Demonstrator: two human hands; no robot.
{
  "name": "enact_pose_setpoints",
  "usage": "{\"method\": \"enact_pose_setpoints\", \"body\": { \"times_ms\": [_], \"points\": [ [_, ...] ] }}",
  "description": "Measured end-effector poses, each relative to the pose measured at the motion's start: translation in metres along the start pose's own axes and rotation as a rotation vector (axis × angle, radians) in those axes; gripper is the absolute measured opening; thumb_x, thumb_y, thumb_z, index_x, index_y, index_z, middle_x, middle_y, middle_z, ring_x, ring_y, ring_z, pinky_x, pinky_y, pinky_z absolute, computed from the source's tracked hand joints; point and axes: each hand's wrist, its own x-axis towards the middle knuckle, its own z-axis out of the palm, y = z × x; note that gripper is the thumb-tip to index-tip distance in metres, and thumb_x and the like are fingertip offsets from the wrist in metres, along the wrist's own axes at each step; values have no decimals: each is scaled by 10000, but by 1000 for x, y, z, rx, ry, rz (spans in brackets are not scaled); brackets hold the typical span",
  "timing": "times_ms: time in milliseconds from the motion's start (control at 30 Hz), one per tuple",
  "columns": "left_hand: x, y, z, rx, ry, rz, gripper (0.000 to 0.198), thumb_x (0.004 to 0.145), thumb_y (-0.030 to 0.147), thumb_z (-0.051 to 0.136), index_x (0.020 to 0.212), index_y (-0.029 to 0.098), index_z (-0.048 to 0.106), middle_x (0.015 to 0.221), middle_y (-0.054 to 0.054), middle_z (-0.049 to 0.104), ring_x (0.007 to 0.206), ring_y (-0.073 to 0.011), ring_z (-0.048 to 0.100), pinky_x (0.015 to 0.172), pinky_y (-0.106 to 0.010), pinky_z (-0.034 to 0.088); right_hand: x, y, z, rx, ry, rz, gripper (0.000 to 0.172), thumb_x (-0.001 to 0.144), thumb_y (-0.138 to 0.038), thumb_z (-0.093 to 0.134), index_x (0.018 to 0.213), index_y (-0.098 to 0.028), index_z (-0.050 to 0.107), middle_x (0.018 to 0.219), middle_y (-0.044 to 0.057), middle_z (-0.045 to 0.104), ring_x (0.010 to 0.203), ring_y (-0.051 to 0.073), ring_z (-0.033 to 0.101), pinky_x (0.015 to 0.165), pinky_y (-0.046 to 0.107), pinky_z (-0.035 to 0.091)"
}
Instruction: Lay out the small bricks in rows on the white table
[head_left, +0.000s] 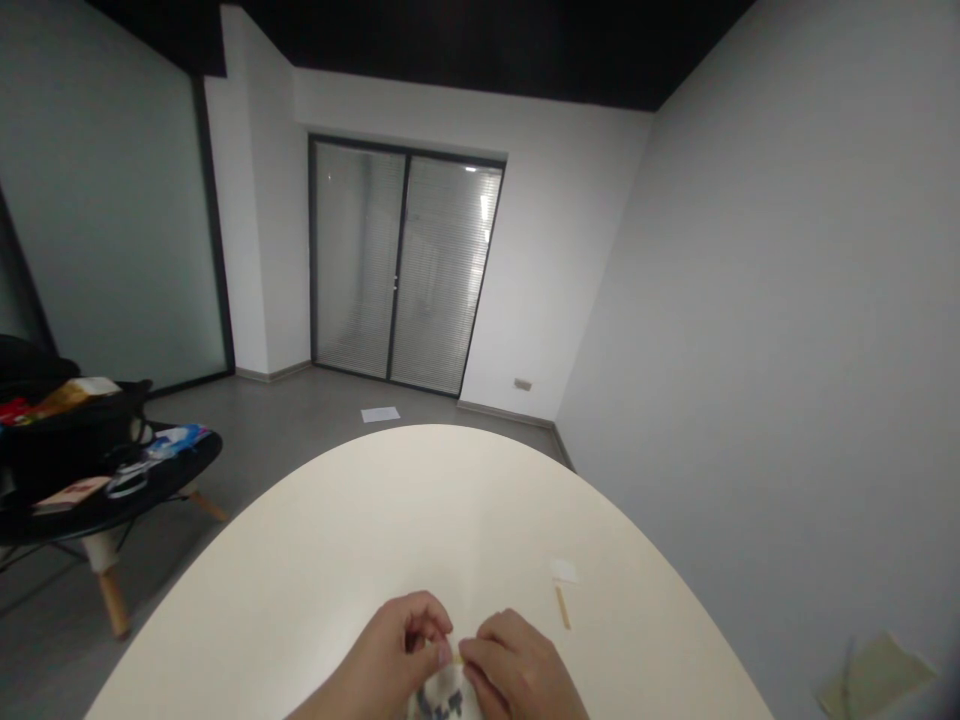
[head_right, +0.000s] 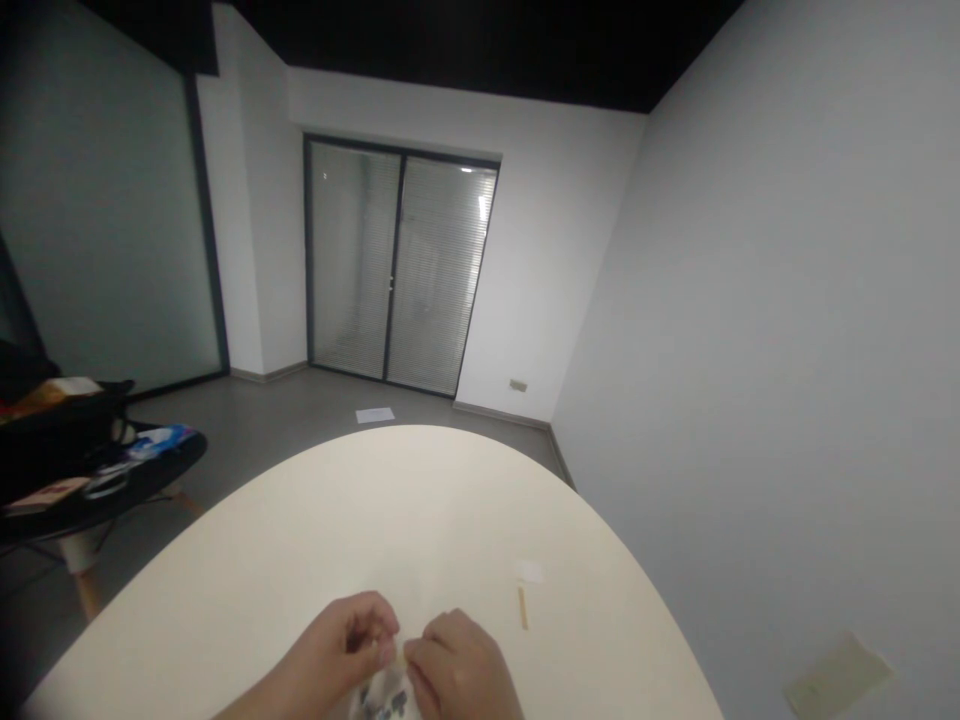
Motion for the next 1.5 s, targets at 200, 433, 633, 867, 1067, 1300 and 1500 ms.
{"method": "enact_pose_setpoints", "body": {
  "times_ms": [200,433,633,867,1067,1300,1500],
  "points": [
    [5,-10,-1,-26,11,8,276,724,402,719,809,168,600,620,47,540,575,-125,462,576,-254,315,-5,12,-4,132,140,172,220,875,-134,530,1000,-219,690,814,50,701,758,179,658,687,253,515],
    [3,-8,0,62,15,-8,271,726,408,689,771,152,611,604,39,512,588,-141,460,586,-276,317,-21,54,-19,58,237,641,242,894,-292,508,951,-197,723,853,71,730,732,199,669,705,302,519],
    [3,-9,0,96,22,-15,262,719,402,672,754,147,621,611,31,506,598,-147,456,595,-283,320,-39,83,-36,-125,162,883,268,861,-287,484,894,-194,733,858,81,753,767,216,679,735,313,487],
    [3,-11,0,107,15,-26,261,721,412,657,722,155,611,591,18,524,588,-160,483,591,-289,325,-45,86,-43,-202,1,999,257,852,-206,479,833,-223,735,832,67,770,797,225,705,686,287,459],
    [5,-15,-1,121,9,-25,282,724,429,675,723,154,612,589,21,527,579,-155,481,587,-287,331,-47,94,-36,-225,-53,970,259,826,-148,512,787,-214,760,866,87,783,818,227,713,692,282,448],
    [4,-12,-1,119,12,-17,314,729,460,688,705,156,614,576,17,530,567,-150,472,572,-280,324,-42,87,-37,-202,-75,935,346,905,-198,446,754,-210,757,840,95,780,808,227,711,692,285,440],
    [2,-5,-1,127,6,-29,267,726,409,686,695,154,612,576,30,512,580,-143,456,575,-271,324,-35,82,-35,-194,-75,917,336,911,-229,468,755,-203,765,843,104,783,823,245,717,700,299,442]
  ]
}}
